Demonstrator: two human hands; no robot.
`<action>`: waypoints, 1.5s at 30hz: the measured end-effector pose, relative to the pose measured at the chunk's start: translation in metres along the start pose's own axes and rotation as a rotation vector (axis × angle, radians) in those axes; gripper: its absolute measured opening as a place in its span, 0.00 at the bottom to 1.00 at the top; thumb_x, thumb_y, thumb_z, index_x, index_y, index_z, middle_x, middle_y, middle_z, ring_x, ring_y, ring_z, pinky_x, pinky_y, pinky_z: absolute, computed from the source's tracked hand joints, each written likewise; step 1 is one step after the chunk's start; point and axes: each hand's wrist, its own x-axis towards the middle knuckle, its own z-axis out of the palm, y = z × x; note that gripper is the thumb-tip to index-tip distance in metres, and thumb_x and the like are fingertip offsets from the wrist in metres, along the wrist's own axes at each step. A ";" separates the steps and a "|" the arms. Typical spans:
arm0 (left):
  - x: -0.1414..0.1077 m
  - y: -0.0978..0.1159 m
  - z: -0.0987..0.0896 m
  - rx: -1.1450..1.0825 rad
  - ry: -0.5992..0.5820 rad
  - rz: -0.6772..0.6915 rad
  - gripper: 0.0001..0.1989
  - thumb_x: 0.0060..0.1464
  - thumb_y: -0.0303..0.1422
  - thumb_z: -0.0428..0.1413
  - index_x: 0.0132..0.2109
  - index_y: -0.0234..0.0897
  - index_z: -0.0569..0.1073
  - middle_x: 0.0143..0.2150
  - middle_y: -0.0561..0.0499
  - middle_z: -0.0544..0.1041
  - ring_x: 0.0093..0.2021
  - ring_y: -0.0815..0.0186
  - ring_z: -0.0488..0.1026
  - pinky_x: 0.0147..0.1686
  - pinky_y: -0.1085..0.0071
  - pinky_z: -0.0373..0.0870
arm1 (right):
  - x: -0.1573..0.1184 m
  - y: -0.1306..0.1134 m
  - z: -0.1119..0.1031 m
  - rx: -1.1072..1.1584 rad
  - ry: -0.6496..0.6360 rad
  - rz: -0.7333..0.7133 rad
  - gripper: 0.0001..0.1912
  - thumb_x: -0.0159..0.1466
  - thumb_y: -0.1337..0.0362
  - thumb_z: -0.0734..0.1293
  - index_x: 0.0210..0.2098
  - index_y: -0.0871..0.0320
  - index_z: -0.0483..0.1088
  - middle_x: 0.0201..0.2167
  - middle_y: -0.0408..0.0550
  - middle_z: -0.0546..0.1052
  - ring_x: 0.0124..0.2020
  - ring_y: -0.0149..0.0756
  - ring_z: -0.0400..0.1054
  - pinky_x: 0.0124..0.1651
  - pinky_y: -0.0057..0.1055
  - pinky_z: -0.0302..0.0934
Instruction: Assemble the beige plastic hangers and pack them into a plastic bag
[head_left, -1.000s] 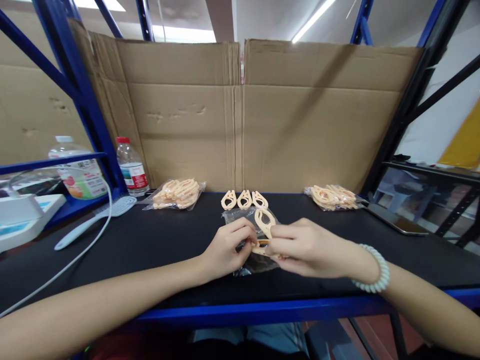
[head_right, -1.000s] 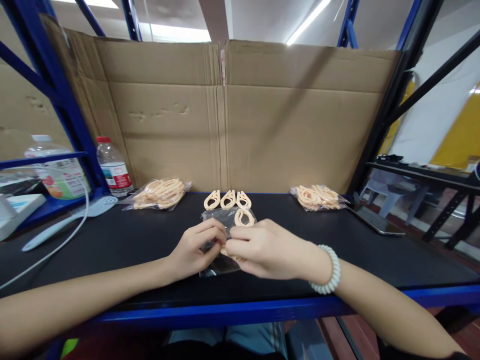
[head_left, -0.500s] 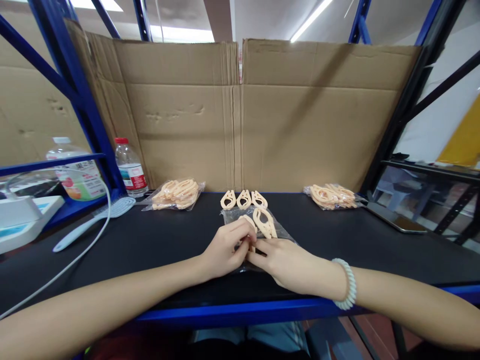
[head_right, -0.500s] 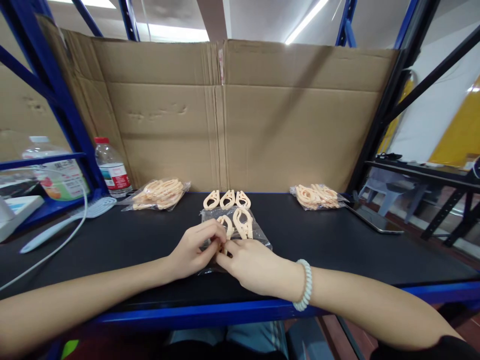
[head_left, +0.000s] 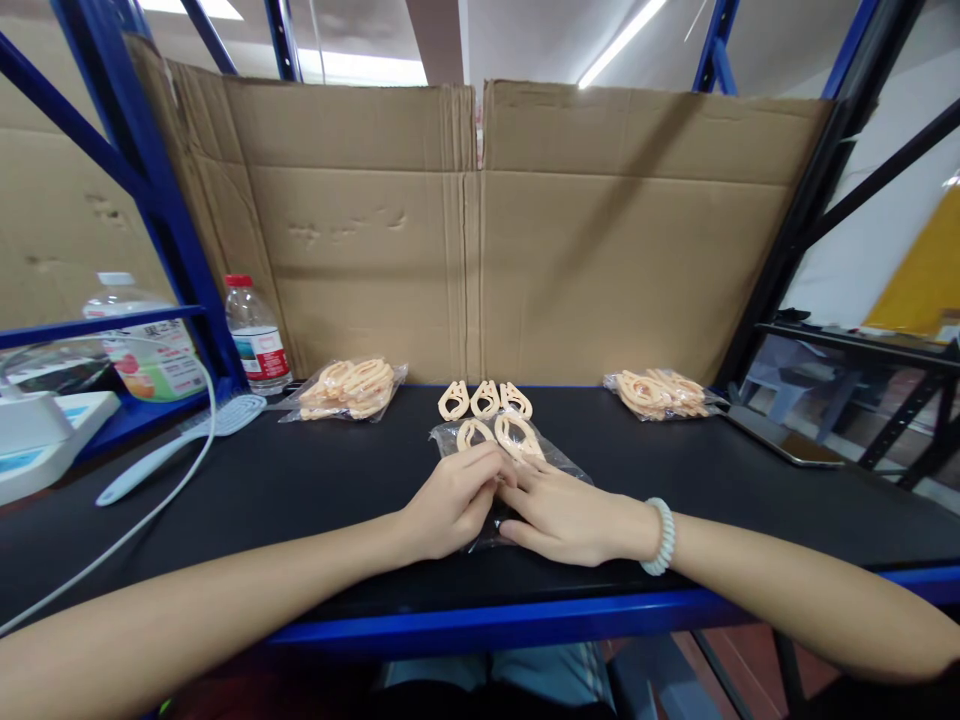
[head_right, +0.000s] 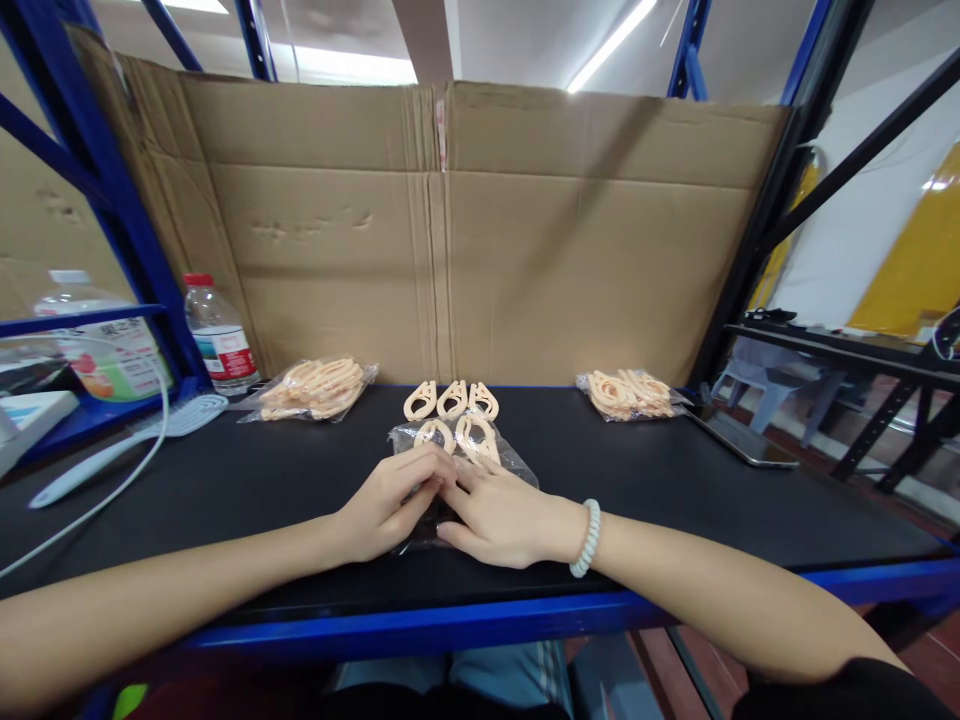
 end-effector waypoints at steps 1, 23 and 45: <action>0.000 0.000 -0.001 0.005 0.005 -0.022 0.10 0.56 0.22 0.44 0.38 0.35 0.67 0.37 0.48 0.70 0.39 0.65 0.68 0.41 0.68 0.66 | 0.000 0.001 0.001 0.002 -0.011 0.006 0.22 0.67 0.60 0.56 0.57 0.67 0.59 0.61 0.65 0.58 0.64 0.50 0.48 0.64 0.54 0.42; 0.005 -0.046 0.003 0.070 0.181 -0.660 0.26 0.41 0.27 0.48 0.51 0.37 0.67 0.58 0.44 0.64 0.63 0.55 0.52 0.62 0.54 0.47 | -0.005 -0.022 -0.003 0.050 0.047 0.036 0.29 0.66 0.53 0.58 0.59 0.69 0.59 0.58 0.66 0.63 0.60 0.47 0.56 0.59 0.44 0.54; 0.000 -0.034 0.003 0.324 -0.160 -0.599 0.18 0.53 0.30 0.45 0.50 0.44 0.68 0.62 0.46 0.62 0.65 0.53 0.51 0.57 0.37 0.44 | 0.024 0.166 -0.003 -0.251 -0.053 0.174 0.32 0.62 0.81 0.53 0.61 0.49 0.58 0.67 0.51 0.49 0.66 0.44 0.42 0.58 0.44 0.54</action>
